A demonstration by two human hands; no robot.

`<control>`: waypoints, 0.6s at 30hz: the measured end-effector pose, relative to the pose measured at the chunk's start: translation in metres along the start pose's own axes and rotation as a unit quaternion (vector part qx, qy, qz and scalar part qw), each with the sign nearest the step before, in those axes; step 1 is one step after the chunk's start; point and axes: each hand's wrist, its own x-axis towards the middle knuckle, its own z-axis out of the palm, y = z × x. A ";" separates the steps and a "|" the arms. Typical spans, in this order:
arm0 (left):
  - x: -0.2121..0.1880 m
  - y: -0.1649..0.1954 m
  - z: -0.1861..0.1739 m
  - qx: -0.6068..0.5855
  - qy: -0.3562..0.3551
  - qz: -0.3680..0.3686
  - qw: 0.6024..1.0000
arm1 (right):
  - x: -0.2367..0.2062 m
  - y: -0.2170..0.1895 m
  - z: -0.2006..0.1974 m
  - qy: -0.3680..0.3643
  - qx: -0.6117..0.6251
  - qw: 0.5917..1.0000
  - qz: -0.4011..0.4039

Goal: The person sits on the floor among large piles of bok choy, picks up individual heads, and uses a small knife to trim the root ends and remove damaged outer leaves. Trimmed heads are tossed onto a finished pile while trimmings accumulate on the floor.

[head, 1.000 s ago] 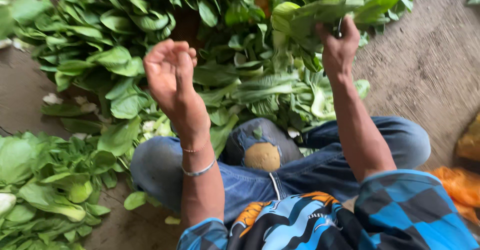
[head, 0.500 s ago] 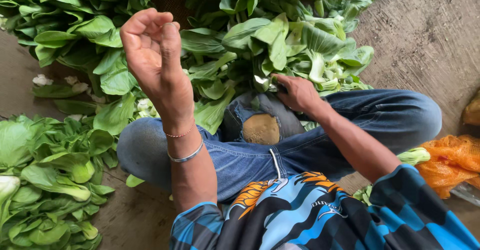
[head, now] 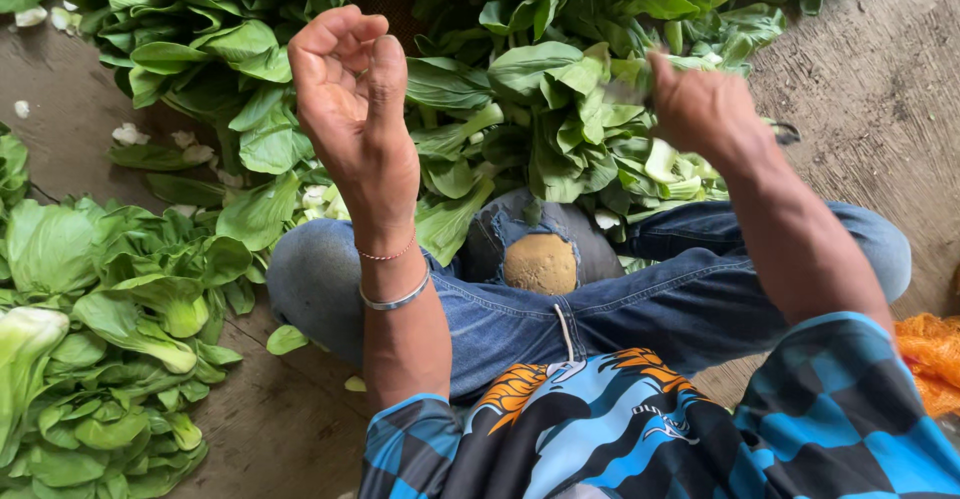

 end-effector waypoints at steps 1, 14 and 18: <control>0.000 0.001 0.001 0.006 0.001 0.001 1.000 | 0.015 0.003 0.000 0.082 0.036 0.996 -0.014; -0.006 -0.010 0.003 0.094 -0.049 0.025 0.994 | 0.148 0.019 0.054 0.002 0.153 0.988 0.023; -0.004 -0.024 0.014 0.033 -0.046 -0.018 0.998 | 0.071 0.062 -0.048 0.008 0.227 0.974 -0.023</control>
